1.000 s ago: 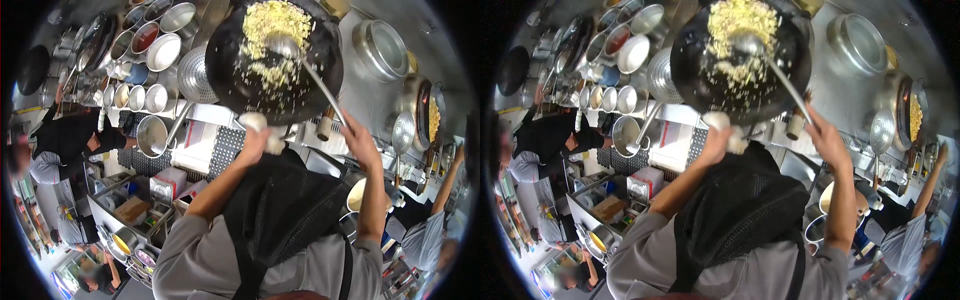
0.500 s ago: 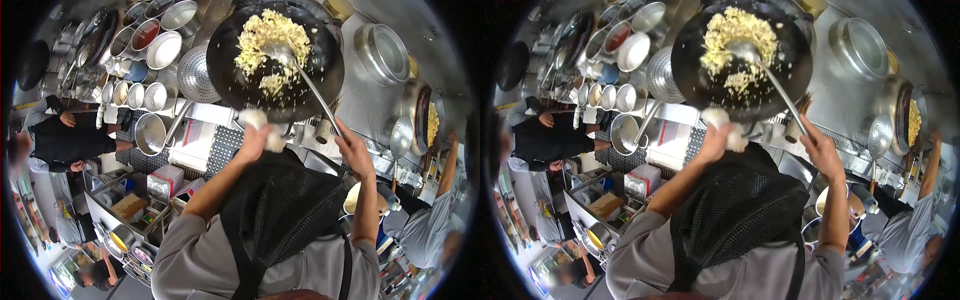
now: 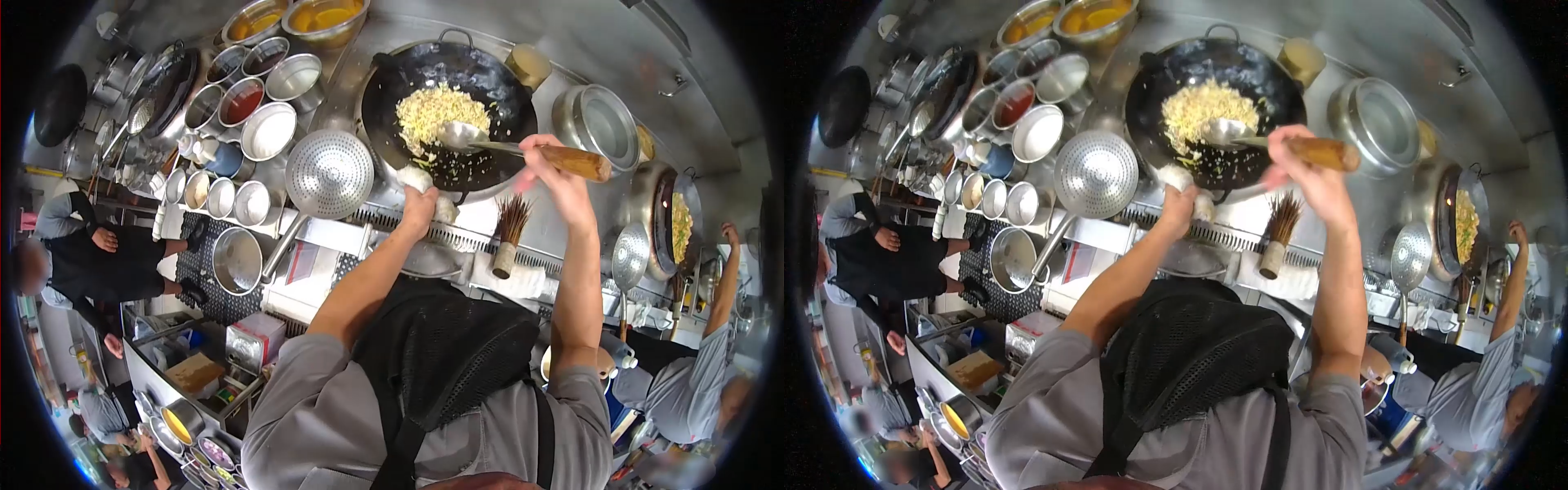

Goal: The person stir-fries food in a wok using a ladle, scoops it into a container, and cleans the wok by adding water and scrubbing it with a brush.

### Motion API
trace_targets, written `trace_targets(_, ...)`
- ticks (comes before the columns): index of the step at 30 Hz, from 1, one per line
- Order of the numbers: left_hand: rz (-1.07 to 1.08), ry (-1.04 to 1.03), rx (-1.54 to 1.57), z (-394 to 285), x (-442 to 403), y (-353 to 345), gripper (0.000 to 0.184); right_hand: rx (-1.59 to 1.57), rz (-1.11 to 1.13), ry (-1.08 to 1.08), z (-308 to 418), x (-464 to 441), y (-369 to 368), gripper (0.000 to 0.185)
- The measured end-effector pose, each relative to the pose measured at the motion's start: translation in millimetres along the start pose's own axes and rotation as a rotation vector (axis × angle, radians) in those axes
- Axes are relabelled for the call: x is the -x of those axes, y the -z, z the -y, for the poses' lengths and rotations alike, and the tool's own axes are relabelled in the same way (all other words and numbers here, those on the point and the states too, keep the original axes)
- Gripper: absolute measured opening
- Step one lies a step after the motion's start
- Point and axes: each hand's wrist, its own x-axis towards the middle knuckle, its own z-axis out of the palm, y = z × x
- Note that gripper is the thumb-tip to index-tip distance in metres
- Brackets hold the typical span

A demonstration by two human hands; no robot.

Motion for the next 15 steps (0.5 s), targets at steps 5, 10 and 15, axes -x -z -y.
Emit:
trace_targets(5,-0.006,0.042,-0.034,10.8,-9.1,7.6,0.058,0.377,-0.458,0.243,5.6,-81.0,51.2,0.044)
trace_targets(10,-0.010,-0.012,-0.013,6.8,-5.9,5.6,0.061,-0.452,-0.679,0.625,48.6,-95.0,56.2,0.044)
trace_targets(15,-0.036,0.009,0.025,-13.1,3.0,-3.2,0.062,-0.276,-0.810,0.500,-26.8,-140.9,2.3,0.047)
